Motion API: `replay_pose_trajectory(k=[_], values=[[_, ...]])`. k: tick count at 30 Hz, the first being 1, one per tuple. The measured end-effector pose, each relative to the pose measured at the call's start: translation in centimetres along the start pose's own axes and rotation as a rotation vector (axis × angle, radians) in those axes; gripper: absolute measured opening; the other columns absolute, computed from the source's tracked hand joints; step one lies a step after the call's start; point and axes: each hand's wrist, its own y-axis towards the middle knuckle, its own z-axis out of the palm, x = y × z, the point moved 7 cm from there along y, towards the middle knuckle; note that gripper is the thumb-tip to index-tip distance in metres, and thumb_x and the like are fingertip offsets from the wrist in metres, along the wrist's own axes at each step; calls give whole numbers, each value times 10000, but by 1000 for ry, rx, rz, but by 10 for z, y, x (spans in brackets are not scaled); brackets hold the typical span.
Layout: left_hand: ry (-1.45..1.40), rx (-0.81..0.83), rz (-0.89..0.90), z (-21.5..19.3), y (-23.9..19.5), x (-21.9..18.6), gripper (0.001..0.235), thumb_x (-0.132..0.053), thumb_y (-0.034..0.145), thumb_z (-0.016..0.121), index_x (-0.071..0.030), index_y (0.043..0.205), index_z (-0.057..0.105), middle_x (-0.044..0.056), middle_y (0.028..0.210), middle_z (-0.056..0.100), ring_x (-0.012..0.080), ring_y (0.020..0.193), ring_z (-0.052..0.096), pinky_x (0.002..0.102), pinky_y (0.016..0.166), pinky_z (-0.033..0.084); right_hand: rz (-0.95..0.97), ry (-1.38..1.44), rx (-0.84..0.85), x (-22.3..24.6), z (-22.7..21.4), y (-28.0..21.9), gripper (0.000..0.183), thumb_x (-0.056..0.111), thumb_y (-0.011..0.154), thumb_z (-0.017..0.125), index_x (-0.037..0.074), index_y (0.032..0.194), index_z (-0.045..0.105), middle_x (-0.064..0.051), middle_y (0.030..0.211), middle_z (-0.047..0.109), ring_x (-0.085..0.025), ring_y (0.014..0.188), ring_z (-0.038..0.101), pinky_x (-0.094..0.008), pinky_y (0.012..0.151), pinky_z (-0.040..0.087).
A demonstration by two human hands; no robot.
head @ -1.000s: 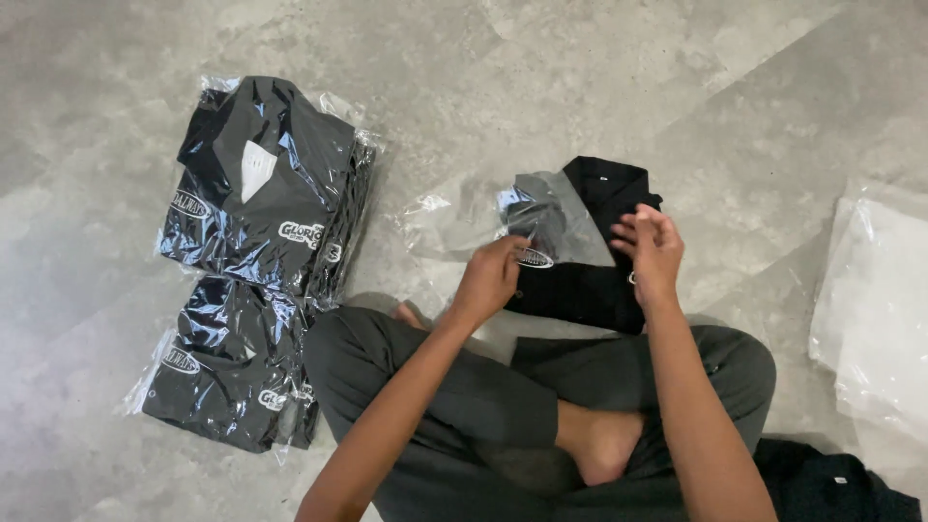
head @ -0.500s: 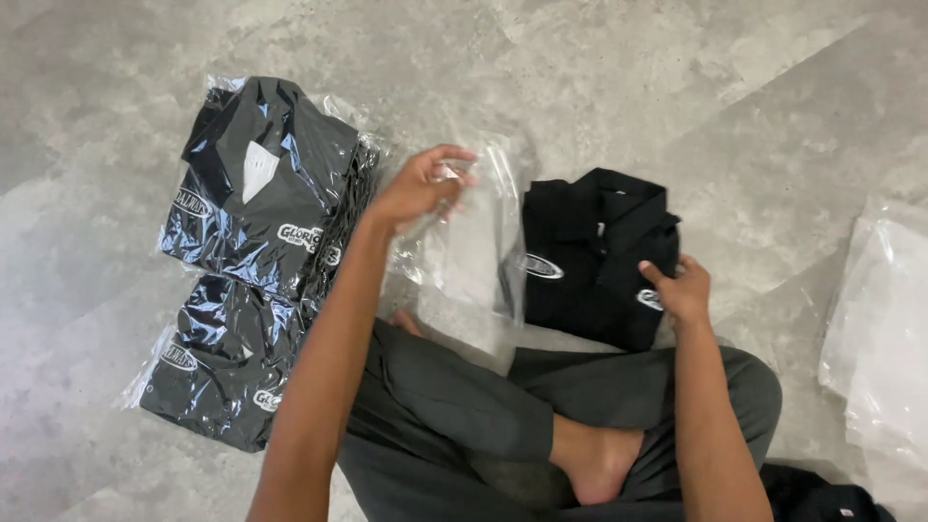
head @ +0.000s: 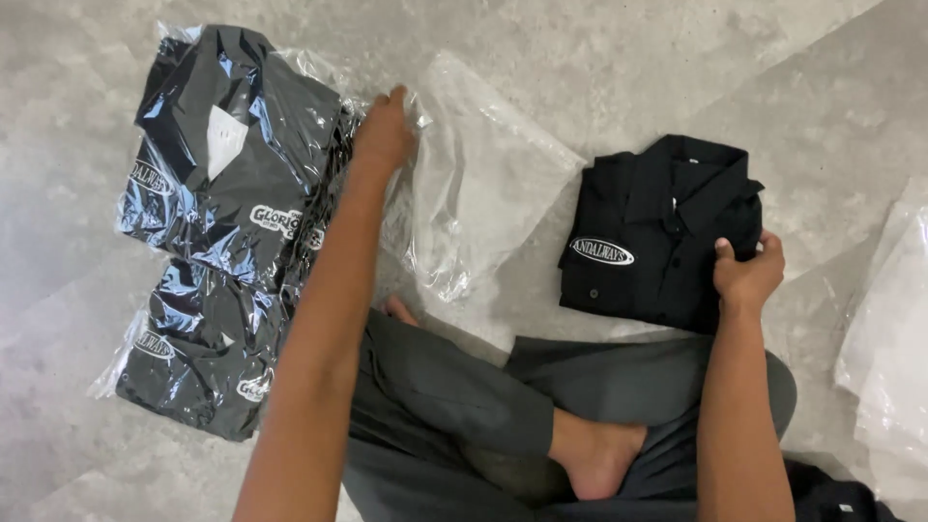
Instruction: Folding black shirts and placing them into clear plastic packaging bags while sitting on the floor.
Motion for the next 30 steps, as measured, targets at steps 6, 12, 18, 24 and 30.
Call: replay_pose_trajectory(k=[6, 12, 18, 24, 30], values=[[-19, -594, 201, 76, -43, -72, 703, -145, 985, 540, 6, 1631, 308, 312, 1678, 126, 540, 1563, 122, 613, 1305, 179, -105, -26, -79, -11, 0, 11, 428, 177, 962, 822, 26, 1311, 626, -210, 1221, 698, -389, 1075, 688, -484, 916, 548], [158, -583, 308, 164, -112, -105, 635, -362, 996, 646, -159, 1562, 445, 195, 1625, 347, 468, 1466, 350, 793, 1124, 302, -106, -201, -185, 3, -19, 15, 443, 205, 924, 849, 132, 1310, 644, -171, 1210, 732, -429, 1088, 678, -604, 860, 505], [247, -168, 551, 149, -115, -93, 618, -299, 935, 566, -198, 1533, 447, 133, 1690, 270, 439, 1581, 170, 808, 1188, -12, -845, -41, -349, 134, -28, -94, 484, -44, 915, 710, -99, 1367, 547, -293, 1324, 568, -484, 1250, 520, -594, 1117, 364], [217, -173, 442, 154, -117, -65, 525, -426, 979, 449, -287, 1481, 517, 90, 1661, 308, 373, 1589, 237, 780, 1227, 109, -1008, -81, 164, 158, 75, -185, 200, 201, 908, 781, 239, 1100, 736, 26, 1103, 684, -243, 1125, 619, -414, 897, 382], [193, -289, 442, 161, -114, -70, 471, -482, 1050, 438, -244, 1441, 549, 108, 1604, 365, 368, 1562, 253, 802, 1216, 71, -1063, -247, 228, 155, 113, -186, 270, 254, 881, 830, 243, 1135, 741, 36, 1085, 662, -232, 1122, 598, -414, 857, 379]])
